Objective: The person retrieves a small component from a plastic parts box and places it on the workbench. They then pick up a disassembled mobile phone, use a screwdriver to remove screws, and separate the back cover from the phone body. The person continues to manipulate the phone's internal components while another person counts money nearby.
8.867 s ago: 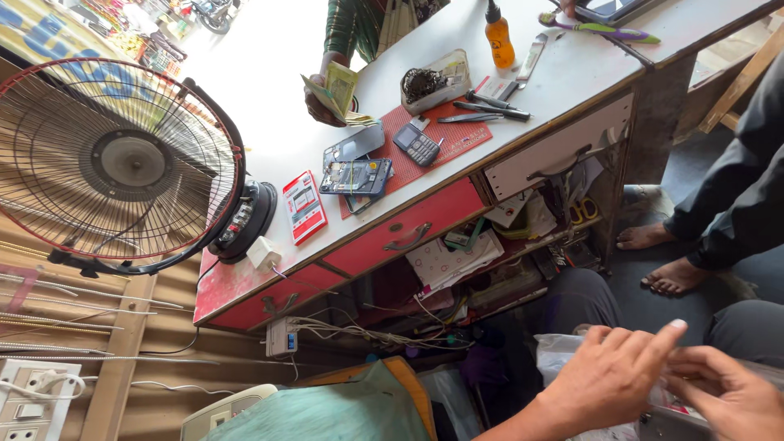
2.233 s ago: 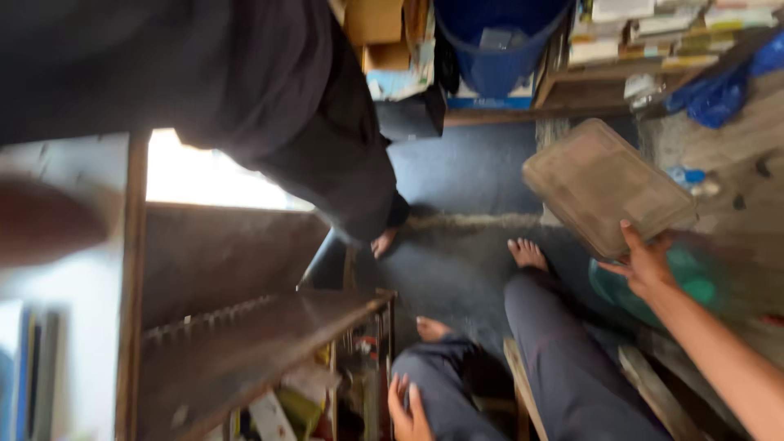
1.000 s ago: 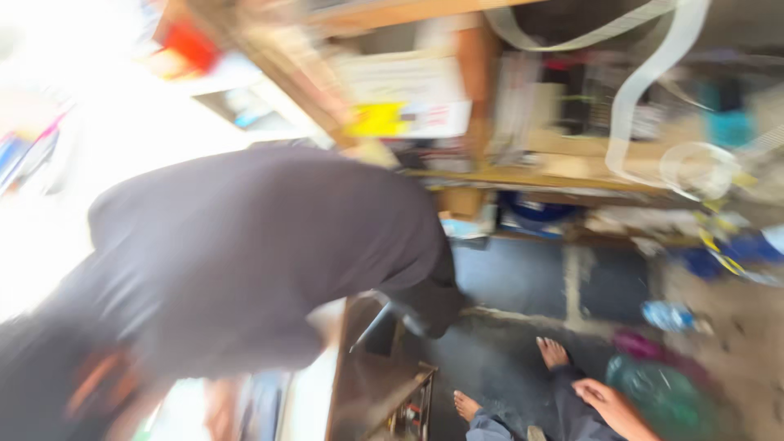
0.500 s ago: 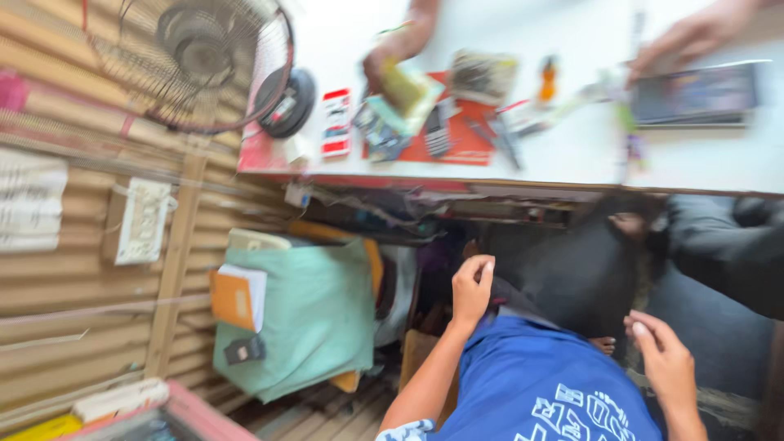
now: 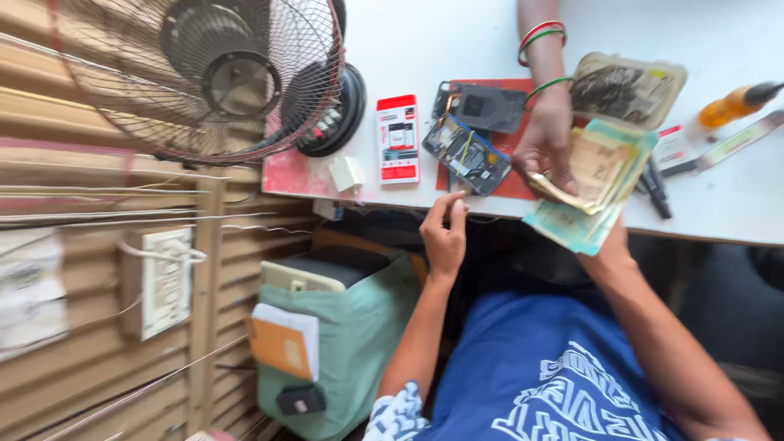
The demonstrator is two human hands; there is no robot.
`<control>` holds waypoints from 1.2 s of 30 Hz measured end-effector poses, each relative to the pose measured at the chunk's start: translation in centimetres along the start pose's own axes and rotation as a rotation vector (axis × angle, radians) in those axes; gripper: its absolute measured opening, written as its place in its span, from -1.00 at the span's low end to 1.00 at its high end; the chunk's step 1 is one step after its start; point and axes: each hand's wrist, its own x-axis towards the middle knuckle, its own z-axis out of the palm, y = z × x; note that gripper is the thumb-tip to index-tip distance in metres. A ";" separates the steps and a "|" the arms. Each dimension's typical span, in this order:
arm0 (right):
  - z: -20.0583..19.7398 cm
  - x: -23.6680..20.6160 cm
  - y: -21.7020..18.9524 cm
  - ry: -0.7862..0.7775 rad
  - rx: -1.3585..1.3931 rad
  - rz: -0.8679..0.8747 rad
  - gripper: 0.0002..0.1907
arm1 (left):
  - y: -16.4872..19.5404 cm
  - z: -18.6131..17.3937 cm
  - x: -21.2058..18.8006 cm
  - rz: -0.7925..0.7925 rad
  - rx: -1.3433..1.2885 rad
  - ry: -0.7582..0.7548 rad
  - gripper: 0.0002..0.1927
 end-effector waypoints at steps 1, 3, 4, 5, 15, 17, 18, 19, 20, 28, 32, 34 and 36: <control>0.9 1.1 0.1 -0.019 -0.008 0.002 -0.61 | -0.1 0.6 0.8 -0.004 -0.034 -0.019 -0.83; 2.0 2.1 0.0 -0.034 0.014 0.023 -0.58 | -0.4 0.5 1.5 0.003 -0.074 -0.045 -0.83; 2.4 2.7 0.2 -0.048 0.030 0.023 -0.56 | -0.6 0.5 1.2 -0.018 -0.089 -0.020 -0.83; 2.8 3.2 0.2 -0.060 0.036 0.012 -0.54 | -0.8 0.4 0.7 -0.052 -0.098 0.004 -0.83; -3.8 6.5 0.8 0.033 -0.212 -0.014 -0.35 | -1.2 2.1 -0.8 -0.172 -0.185 0.090 -0.81; -7.1 7.5 2.4 0.101 -0.158 0.061 -0.40 | -0.9 2.8 -1.0 -0.195 -0.157 0.124 -0.81; -8.0 9.0 3.5 0.115 -0.227 0.043 -0.44 | -0.9 3.1 -0.8 -0.195 -0.143 0.144 -0.81; -8.7 10.5 4.6 0.124 -0.291 0.026 -0.48 | -0.9 3.3 -0.7 -0.198 -0.124 0.164 -0.81; -8.5 12.0 5.6 0.116 -0.277 0.020 -0.48 | -0.8 3.5 -0.8 -0.207 -0.128 0.179 -0.81; -2.2 24.0 13.5 0.119 -0.358 0.159 -0.46 | 0.0 3.6 0.9 -0.087 -0.124 0.294 -0.80; -2.6 24.8 14.7 0.196 -0.391 0.190 -0.42 | 0.0 1.8 2.2 -0.087 -0.103 0.306 -0.80; -2.6 24.5 14.5 0.225 -0.398 0.129 -0.42 | -0.4 1.1 3.2 -0.116 -0.062 0.281 -0.80; -3.6 22.9 13.6 0.238 -0.354 0.071 -0.43 | -0.7 0.7 4.0 -0.098 -0.058 0.241 -0.81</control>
